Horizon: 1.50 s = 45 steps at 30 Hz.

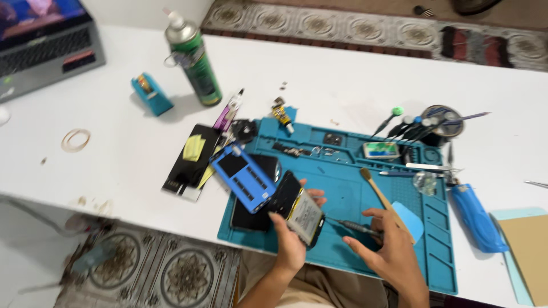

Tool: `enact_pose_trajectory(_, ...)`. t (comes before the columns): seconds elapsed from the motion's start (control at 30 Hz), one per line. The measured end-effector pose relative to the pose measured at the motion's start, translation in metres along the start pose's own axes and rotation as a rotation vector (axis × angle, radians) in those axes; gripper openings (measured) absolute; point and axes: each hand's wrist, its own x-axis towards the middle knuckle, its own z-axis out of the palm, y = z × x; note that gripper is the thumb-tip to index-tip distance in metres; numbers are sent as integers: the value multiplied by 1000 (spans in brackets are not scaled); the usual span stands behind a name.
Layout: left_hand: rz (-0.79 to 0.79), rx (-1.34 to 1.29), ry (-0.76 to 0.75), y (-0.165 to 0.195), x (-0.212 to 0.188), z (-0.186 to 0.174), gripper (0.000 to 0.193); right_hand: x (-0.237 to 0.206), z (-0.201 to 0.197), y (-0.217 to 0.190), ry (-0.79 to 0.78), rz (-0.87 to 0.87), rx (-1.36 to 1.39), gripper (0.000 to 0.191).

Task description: The person pries open the back cover of a smartphone, removes the back panel and pries the battery out of the phone body using a pry tool and a screwdriver on a repair mat. They hold the phone while working the tool along the battery edge to lift it from the adhesive.

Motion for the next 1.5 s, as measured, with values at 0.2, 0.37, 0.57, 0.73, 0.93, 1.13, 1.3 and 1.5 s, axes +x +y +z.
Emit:
enact_pose_trajectory(0.2, -14, 14, 9, 4, -4, 3, 104, -2, -5, -2, -51, 18, 51, 66)
enact_pose_trajectory(0.37, 5, 16, 7, 5, -4, 5, 103, -2, -5, -1, -46, 38, 52, 54)
enact_pose_trajectory(0.57, 13, 27, 8, 6, -5, 6, 102, -5, -5, 2, -27, -6, 77, 50)
enact_pose_trajectory(0.73, 29, 30, 6, 5, -5, 6, 101, -5, -4, 4, -39, 19, 93, 49)
enact_pose_trajectory(0.93, 35, 8, 12, 3, -5, 6, 101, -8, -4, 9, -41, 31, 70, 54)
enact_pose_trajectory(1.13, 30, -3, 24, 1, -5, 6, 101, -7, -2, 14, -37, 26, 78, 56)
enact_pose_trajectory(1.3, 48, 10, 23, 1, -6, 7, 100, -8, -3, 13, -20, -26, 115, 66)
enact_pose_trajectory(1.5, 34, 19, 37, 4, -7, 10, 100, -7, -4, 9, -20, -15, 82, 69)
